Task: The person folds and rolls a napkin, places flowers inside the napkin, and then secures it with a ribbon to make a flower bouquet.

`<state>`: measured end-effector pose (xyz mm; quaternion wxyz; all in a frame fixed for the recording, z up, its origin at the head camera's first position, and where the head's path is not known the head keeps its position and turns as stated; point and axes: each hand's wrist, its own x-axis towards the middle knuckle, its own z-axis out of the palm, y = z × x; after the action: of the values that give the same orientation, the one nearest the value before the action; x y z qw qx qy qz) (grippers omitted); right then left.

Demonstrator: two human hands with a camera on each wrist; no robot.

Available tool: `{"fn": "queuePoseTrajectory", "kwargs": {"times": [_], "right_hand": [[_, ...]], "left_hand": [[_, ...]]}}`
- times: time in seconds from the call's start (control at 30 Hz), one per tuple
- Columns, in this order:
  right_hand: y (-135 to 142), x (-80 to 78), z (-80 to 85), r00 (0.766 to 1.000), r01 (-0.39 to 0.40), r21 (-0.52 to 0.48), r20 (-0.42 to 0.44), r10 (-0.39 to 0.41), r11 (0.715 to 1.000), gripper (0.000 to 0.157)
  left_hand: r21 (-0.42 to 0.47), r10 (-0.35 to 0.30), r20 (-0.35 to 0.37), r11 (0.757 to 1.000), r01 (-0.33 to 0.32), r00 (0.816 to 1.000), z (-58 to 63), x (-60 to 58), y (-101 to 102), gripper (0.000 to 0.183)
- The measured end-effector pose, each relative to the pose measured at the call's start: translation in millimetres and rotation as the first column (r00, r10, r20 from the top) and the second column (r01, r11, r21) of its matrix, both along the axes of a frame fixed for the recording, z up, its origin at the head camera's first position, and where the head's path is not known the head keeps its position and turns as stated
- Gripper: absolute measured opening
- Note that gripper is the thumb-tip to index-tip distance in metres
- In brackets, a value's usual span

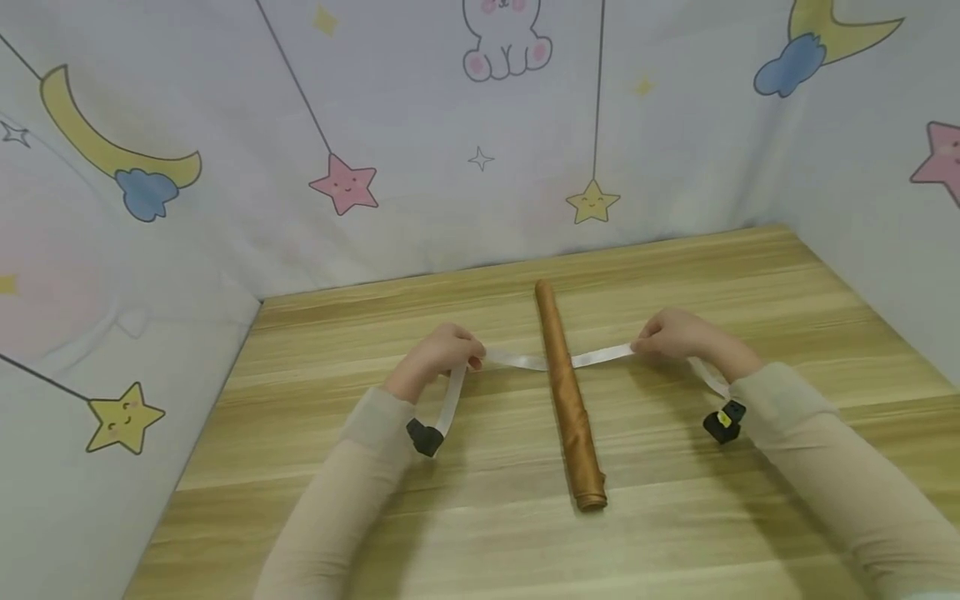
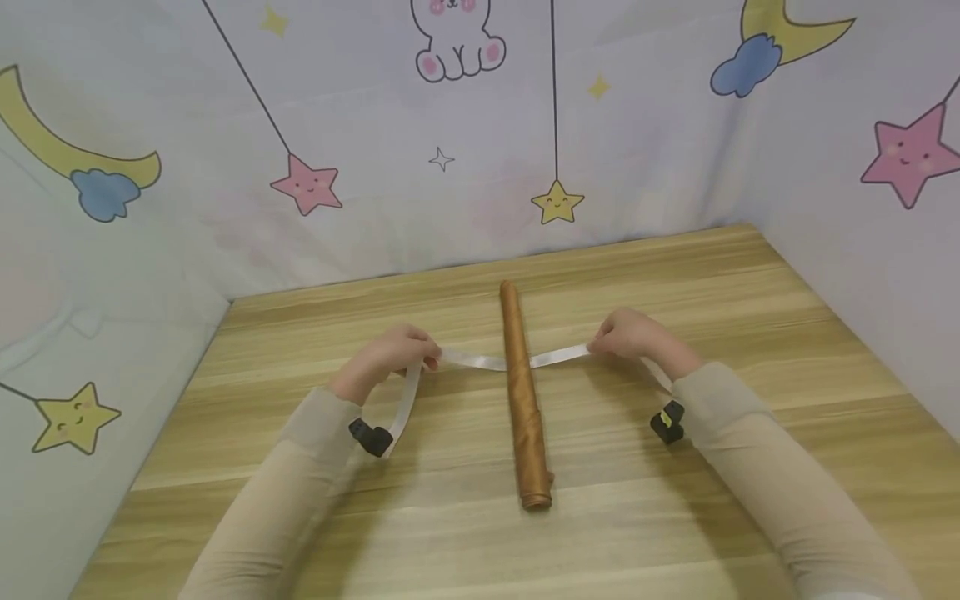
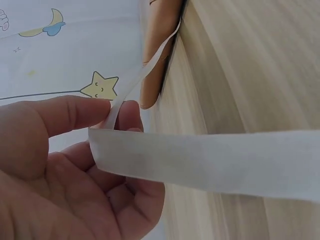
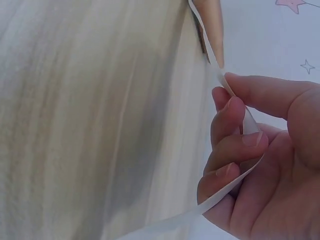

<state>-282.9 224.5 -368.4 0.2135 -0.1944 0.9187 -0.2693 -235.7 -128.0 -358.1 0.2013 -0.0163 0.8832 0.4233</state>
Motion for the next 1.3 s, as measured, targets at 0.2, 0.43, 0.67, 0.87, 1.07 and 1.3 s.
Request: {"fn": "queuePoseTrajectory", "kwargs": {"times": [0.2,0.43,0.67,0.87,1.07,1.3], "right_hand": [[3,1.0,5.7,1.000,0.004,-0.026,-0.006,-0.004,1.000,0.037],[-4,6.0,14.3,0.999,0.030,-0.099,-0.037,-0.034,0.995,0.037],[-23,10.8,24.1,0.998,0.024,-0.165,-0.060,-0.035,0.986,0.035],[-37,10.1,26.4,0.996,0.015,-0.182,-0.081,-0.030,0.983,0.034],[-49,12.5,28.7,0.997,0.012,-0.211,-0.078,-0.029,0.977,0.031],[-59,16.6,33.0,0.996,-0.009,-0.233,-0.089,-0.012,0.973,0.026]], "left_hand": [[0.032,-0.031,0.020,0.999,0.030,0.999,5.1,0.4,2,0.027],[0.090,-0.067,0.009,0.994,0.066,0.998,15.2,-3.0,15,0.029],[0.153,-0.092,-0.010,0.984,0.093,0.996,24.2,-5.2,37,0.031],[0.162,-0.113,-0.018,0.980,0.115,0.993,31.8,-8.2,54,0.027],[0.136,-0.127,-0.018,0.982,0.128,0.992,33.9,-11.5,64,0.025],[0.122,-0.145,-0.016,0.982,0.146,0.989,33.6,-13.4,72,0.023]]}}
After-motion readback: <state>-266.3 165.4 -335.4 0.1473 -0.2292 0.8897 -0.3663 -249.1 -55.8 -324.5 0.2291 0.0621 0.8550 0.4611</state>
